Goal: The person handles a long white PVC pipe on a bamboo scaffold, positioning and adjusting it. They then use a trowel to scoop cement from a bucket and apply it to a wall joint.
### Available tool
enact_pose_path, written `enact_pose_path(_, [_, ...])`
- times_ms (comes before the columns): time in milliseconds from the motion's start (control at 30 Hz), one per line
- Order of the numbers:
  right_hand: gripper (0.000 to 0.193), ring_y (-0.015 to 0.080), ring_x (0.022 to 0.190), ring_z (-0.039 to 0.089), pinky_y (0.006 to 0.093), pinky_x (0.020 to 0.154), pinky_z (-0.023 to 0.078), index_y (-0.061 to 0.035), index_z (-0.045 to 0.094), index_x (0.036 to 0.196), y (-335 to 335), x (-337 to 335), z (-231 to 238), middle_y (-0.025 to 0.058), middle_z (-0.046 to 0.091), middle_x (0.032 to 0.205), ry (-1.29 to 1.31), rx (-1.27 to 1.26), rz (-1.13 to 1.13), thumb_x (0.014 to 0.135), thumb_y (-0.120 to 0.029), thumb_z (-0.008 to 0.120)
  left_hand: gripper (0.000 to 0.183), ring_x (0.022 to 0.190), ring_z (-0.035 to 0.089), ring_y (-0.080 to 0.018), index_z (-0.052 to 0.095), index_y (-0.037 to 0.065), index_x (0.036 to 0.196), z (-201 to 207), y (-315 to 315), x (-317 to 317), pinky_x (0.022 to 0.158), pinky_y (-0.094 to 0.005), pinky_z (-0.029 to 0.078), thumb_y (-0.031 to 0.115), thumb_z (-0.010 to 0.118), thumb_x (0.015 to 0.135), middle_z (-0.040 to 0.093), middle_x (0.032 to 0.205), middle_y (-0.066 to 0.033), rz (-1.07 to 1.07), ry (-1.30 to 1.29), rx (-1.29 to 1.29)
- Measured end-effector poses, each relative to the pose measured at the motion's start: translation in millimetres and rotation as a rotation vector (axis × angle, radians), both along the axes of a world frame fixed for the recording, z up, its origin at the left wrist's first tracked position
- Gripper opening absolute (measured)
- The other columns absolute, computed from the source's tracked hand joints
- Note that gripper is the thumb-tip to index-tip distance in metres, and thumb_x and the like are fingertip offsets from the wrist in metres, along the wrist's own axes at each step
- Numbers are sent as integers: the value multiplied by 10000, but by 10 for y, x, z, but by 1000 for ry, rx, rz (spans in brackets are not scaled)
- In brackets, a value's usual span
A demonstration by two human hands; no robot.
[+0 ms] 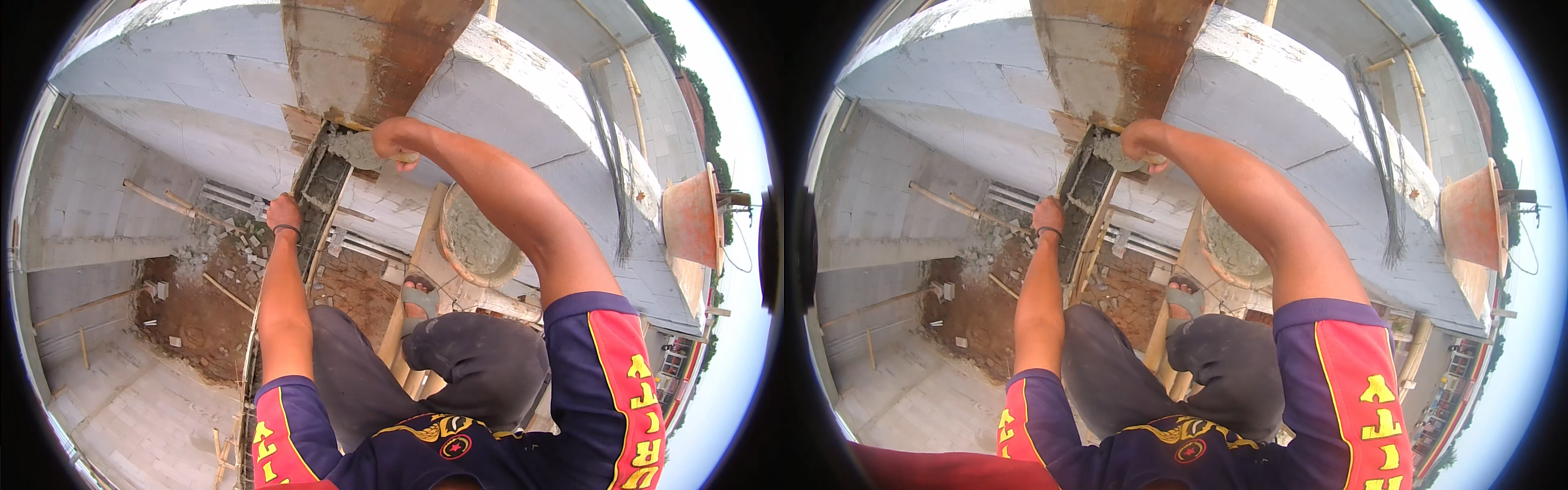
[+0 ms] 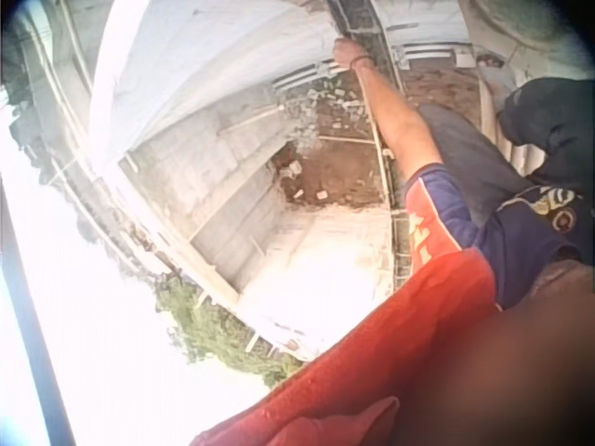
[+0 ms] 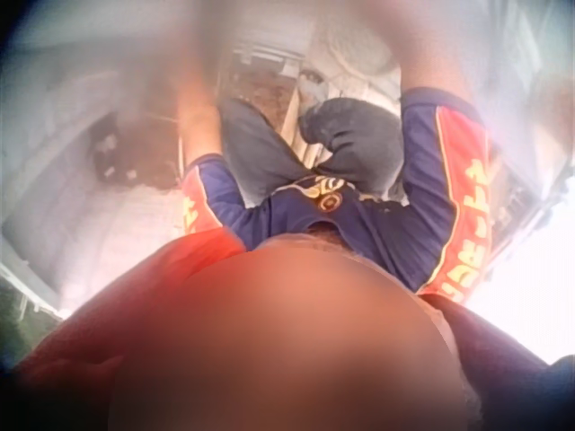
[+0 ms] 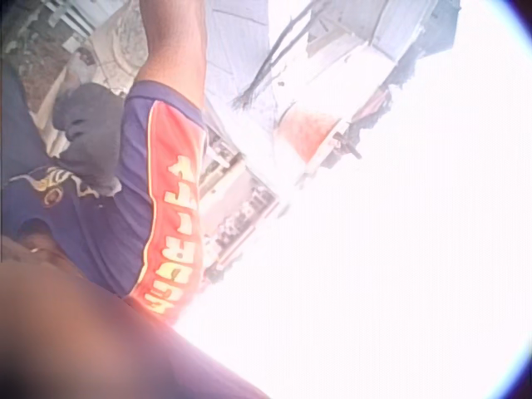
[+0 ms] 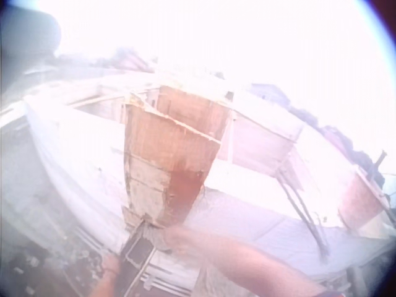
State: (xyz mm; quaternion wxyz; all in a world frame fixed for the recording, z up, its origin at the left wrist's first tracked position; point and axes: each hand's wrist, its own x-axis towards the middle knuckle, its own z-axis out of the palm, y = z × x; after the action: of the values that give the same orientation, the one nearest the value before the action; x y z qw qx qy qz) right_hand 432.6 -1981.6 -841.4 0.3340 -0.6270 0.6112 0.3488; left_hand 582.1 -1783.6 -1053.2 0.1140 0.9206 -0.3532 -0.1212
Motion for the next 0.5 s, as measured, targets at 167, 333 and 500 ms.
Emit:
enact_pose_path(167, [275, 215, 765, 621, 385, 608, 519, 0, 572, 1105, -17, -447, 260, 121, 635, 937, -102, 101, 298, 903, -184, 539, 246, 835, 691, -401, 707, 71, 885, -14, -8, -33, 704, -483, 572, 261, 555, 911, 704, 879, -201, -1, -1, -32])
enact_pose_path(333, [297, 133, 650, 562, 287, 555, 465, 31, 539, 1084, 478, -1300, 575, 92, 600, 822, -633, 31, -135, 923, -218, 539, 239, 823, 695, -394, 706, 66, 874, -2, -20, -24, 680, -474, 574, 250, 557, 911, 703, 866, -208, -13, -34, -26])
enact_pose_path(500, [251, 91, 596, 525, 264, 523, 435, -24, 542, 1094, 920, -2348, 969, 25, 579, 781, -789, -43, -327, 957, -234, 541, 248, 811, 696, -393, 707, 59, 879, -5, -17, -40, 676, -470, 577, 246, 548, 919, 704, 868, -212, -17, -29, -17])
